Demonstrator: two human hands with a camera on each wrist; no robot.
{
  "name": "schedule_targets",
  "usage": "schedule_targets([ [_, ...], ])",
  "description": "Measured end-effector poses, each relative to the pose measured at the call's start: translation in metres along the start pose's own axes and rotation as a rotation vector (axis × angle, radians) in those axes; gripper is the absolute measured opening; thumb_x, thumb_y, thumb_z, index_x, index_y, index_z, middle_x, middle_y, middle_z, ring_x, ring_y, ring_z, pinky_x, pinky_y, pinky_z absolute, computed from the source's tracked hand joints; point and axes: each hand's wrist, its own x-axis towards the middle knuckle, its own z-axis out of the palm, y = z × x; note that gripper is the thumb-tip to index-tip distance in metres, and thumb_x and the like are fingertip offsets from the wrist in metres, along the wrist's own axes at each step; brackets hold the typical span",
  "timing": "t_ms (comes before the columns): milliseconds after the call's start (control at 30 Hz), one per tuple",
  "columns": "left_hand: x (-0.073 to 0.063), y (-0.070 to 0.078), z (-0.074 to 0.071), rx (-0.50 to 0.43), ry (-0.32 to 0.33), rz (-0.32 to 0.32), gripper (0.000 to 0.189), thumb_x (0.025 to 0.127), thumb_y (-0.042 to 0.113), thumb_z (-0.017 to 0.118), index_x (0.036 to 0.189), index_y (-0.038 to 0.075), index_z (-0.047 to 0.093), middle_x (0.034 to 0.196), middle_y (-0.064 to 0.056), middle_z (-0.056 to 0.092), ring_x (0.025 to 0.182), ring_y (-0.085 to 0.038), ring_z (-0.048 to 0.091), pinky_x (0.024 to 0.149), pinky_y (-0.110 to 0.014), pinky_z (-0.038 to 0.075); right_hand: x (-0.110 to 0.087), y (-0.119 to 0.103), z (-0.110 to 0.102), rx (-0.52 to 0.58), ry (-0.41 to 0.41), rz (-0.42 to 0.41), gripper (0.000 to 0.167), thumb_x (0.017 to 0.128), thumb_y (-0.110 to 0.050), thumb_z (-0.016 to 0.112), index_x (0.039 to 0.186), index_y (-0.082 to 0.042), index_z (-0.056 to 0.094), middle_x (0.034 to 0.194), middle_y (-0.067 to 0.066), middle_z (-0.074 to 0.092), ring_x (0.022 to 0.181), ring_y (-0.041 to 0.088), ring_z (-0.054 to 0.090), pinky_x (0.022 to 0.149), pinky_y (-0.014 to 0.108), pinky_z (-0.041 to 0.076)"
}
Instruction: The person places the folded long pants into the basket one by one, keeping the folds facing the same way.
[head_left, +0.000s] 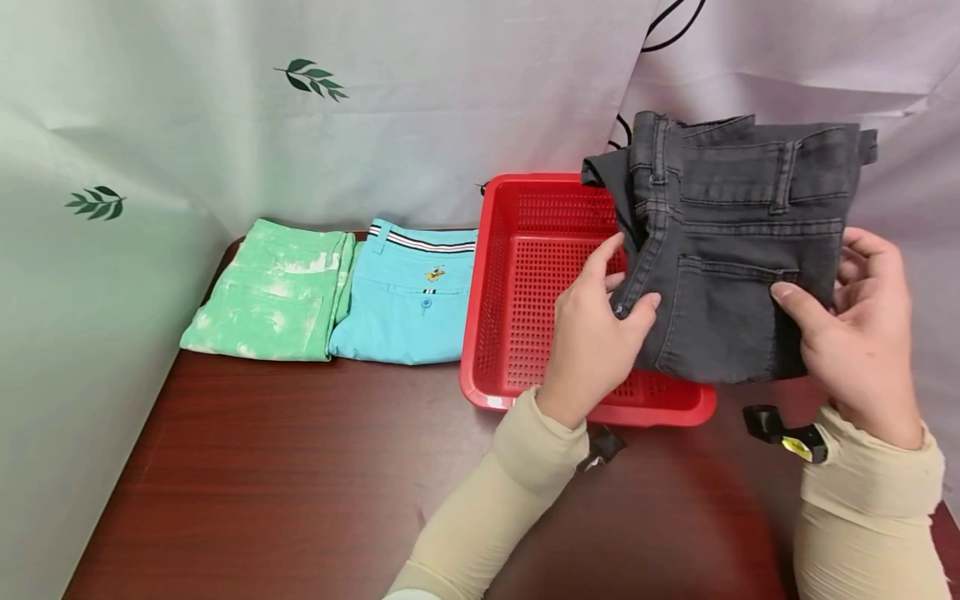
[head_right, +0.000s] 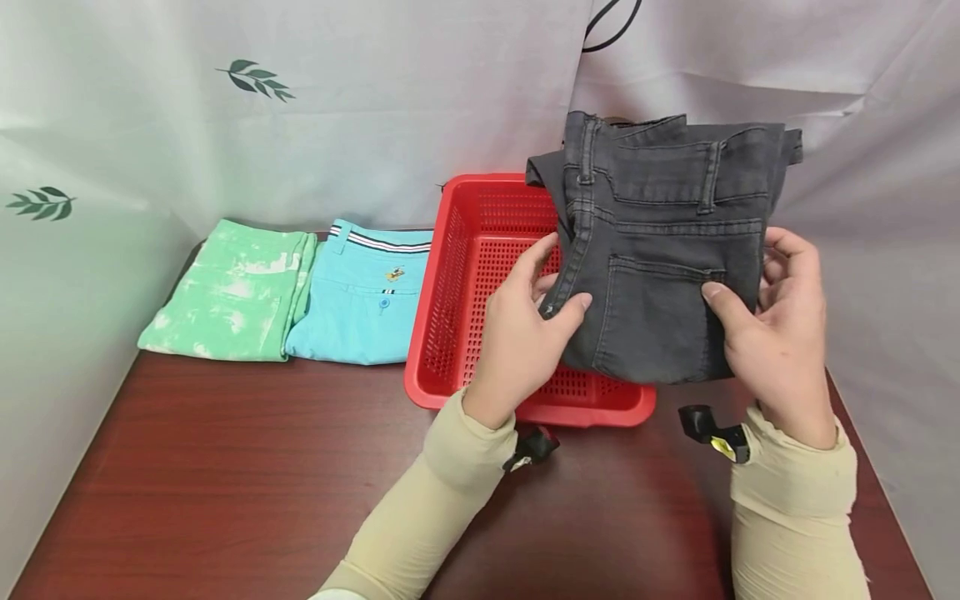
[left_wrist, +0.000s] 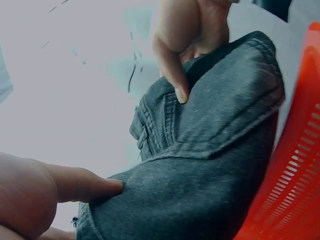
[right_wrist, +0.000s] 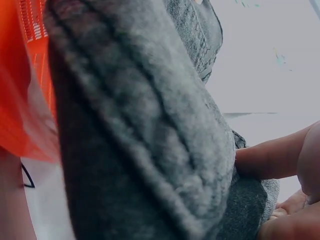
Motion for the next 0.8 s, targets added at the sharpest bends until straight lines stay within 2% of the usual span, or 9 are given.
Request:
schedule_targets([
  [133, 0.005, -0.003, -0.009, -0.012, -0.011, -0.049, 0.061, 0.091, 0.016, 0.074, 0.147, 0.012, 0.051, 0.116, -0.007, 0.072, 0.098, -0.005, 0.068, 0.081, -0.019, 0.052, 0.000, -0.001, 0.009, 0.070, -0.034, -0.033, 0.061, 0.084, 0.022, 0.056, 0.136, -0.006, 0.045, 0.124, 0.012, 0.061, 0.100, 0.017, 0.066, 0.072, 0.015, 0.054],
  [267, 0.010, -0.005, -0.017, -0.026, -0.049, -0.106, 0.059, 0.093, 0.019, 0.071, 0.148, 0.011, 0.051, 0.129, -0.006, 0.066, 0.105, -0.008, 0.067, 0.087, -0.021, 0.052, 0.001, -0.002, 0.017, 0.161, -0.082, -0.055, 0.058, 0.084, 0.024, 0.056, 0.134, -0.004, 0.047, 0.124, 0.015, 0.062, 0.100, 0.019, 0.066, 0.072, 0.017, 0.055],
  [367, 0.013, -0.006, -0.023, -0.017, -0.073, -0.125, 0.058, 0.096, 0.020, 0.068, 0.149, 0.008, 0.049, 0.138, -0.006, 0.061, 0.113, -0.011, 0.063, 0.093, -0.023, 0.050, 0.002, -0.002, 0.022, 0.203, -0.117, -0.064, 0.057, 0.084, 0.024, 0.055, 0.133, -0.003, 0.046, 0.124, 0.016, 0.062, 0.100, 0.019, 0.066, 0.072, 0.018, 0.056],
  [633, 0.016, -0.011, -0.039, -0.050, -0.148, -0.107, 0.051, 0.099, 0.011, 0.056, 0.150, 0.009, 0.048, 0.130, -0.003, 0.066, 0.110, -0.008, 0.063, 0.092, -0.023, 0.051, 0.006, 0.002, 0.035, 0.196, -0.155, -0.039, 0.055, 0.084, 0.024, 0.056, 0.131, -0.005, 0.047, 0.117, 0.013, 0.064, 0.093, 0.016, 0.067, 0.068, 0.018, 0.056],
  [800, 0.020, -0.013, -0.047, -0.015, -0.155, -0.156, 0.058, 0.101, 0.012, 0.055, 0.156, 0.007, 0.037, 0.142, -0.003, 0.058, 0.125, -0.010, 0.056, 0.101, -0.027, 0.046, 0.008, 0.003, 0.041, 0.193, -0.154, -0.006, 0.054, 0.084, 0.023, 0.057, 0.130, -0.005, 0.048, 0.117, 0.010, 0.066, 0.094, 0.015, 0.068, 0.069, 0.017, 0.055],
])
